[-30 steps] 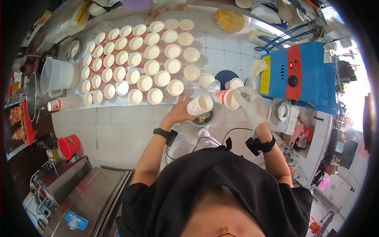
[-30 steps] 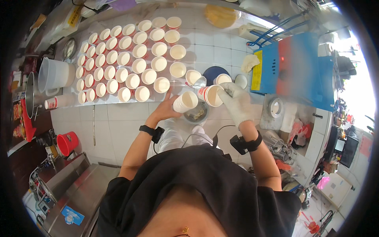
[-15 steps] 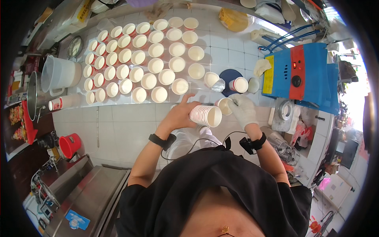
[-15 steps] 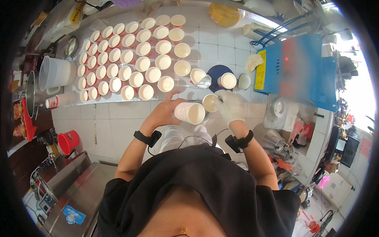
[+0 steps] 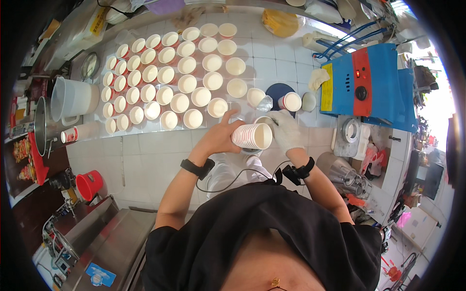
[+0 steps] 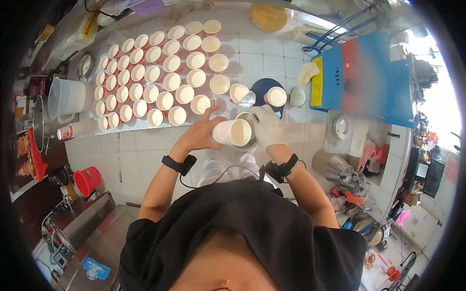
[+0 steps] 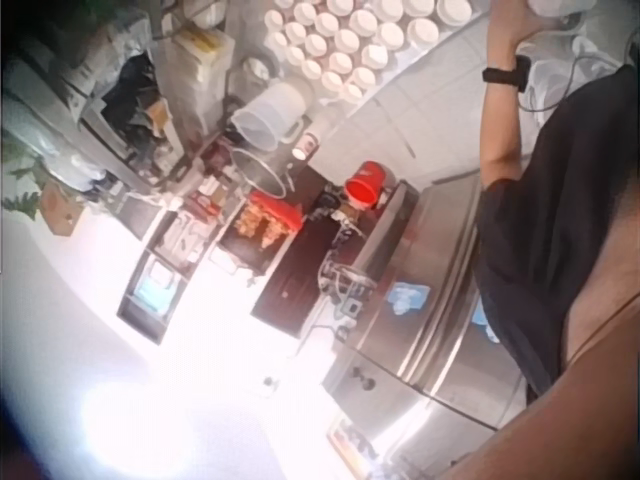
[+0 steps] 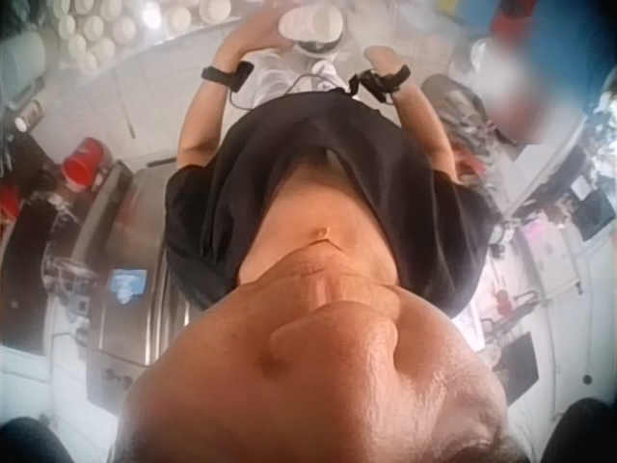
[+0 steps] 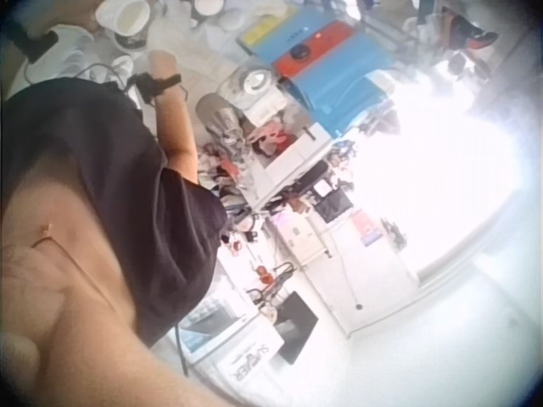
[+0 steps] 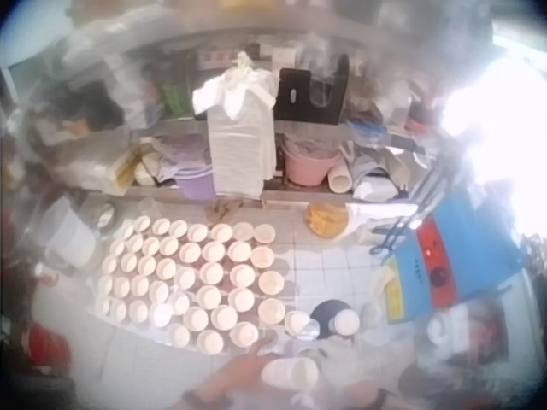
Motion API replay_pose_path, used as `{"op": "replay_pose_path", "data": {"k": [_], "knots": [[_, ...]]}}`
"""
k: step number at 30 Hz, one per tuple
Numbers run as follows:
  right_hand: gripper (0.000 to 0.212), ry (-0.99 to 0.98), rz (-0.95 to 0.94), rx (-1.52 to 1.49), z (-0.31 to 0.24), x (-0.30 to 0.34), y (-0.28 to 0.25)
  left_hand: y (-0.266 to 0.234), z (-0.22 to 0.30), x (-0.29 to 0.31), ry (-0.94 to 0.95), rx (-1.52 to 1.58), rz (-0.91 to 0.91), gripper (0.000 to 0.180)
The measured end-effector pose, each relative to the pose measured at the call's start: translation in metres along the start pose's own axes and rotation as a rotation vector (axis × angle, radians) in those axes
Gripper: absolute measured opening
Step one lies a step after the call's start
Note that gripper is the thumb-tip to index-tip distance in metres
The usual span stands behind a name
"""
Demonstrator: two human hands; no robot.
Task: The person organizes cups on a counter, pours liquid into them using a scale, and then scrapes the remaining liquid from a large pot into a pitcher using a spatula.
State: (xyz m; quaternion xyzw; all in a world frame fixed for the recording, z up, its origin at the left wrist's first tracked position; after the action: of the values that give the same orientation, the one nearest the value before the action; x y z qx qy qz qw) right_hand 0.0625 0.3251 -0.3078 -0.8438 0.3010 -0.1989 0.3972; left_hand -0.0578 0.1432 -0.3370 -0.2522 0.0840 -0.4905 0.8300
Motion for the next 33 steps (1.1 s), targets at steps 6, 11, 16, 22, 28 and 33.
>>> {"op": "replay_pose_path", "data": {"k": [6, 11, 16, 22, 28, 33], "knots": [[0.021, -0.183, -0.065, 0.218, -0.028, -0.002, 0.031, -0.023, 0.012, 0.018, -0.051, -0.019, 0.008, 0.070], [0.018, -0.171, -0.157, 0.413, -0.024, -0.012, 0.058, -0.041, 0.024, 0.034, -0.060, -0.008, 0.069, 0.073], [0.019, -0.216, -0.034, 0.400, -0.008, -0.015, 0.049, -0.048, 0.023, 0.047, -0.101, 0.008, 0.084, 0.074], [0.021, -0.191, 0.031, 0.417, -0.002, -0.026, 0.042, -0.049, 0.022, 0.050, -0.072, -0.011, 0.103, 0.074], [0.022, -0.167, -0.017, 0.472, -0.014, -0.026, 0.049, -0.049, 0.021, 0.050, -0.100, -0.001, 0.095, 0.073], [0.022, -0.329, -0.088, 0.467, -0.041, -0.016, 0.050, -0.050, 0.019, 0.049, -0.095, -0.007, 0.105, 0.074]]}}
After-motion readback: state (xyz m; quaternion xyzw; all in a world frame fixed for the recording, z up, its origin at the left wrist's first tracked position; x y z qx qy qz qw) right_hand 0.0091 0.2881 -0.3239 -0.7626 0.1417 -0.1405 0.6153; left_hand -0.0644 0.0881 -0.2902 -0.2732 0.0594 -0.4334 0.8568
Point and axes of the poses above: each hand's wrist, its own x-axis away from the middle knuckle, its own y-axis out of the palm, z = x × y, the point moved 6 cm from there along -x, towards the middle knuckle, and after that the axes turned 14 degrees about z, right-handed, at the moved point
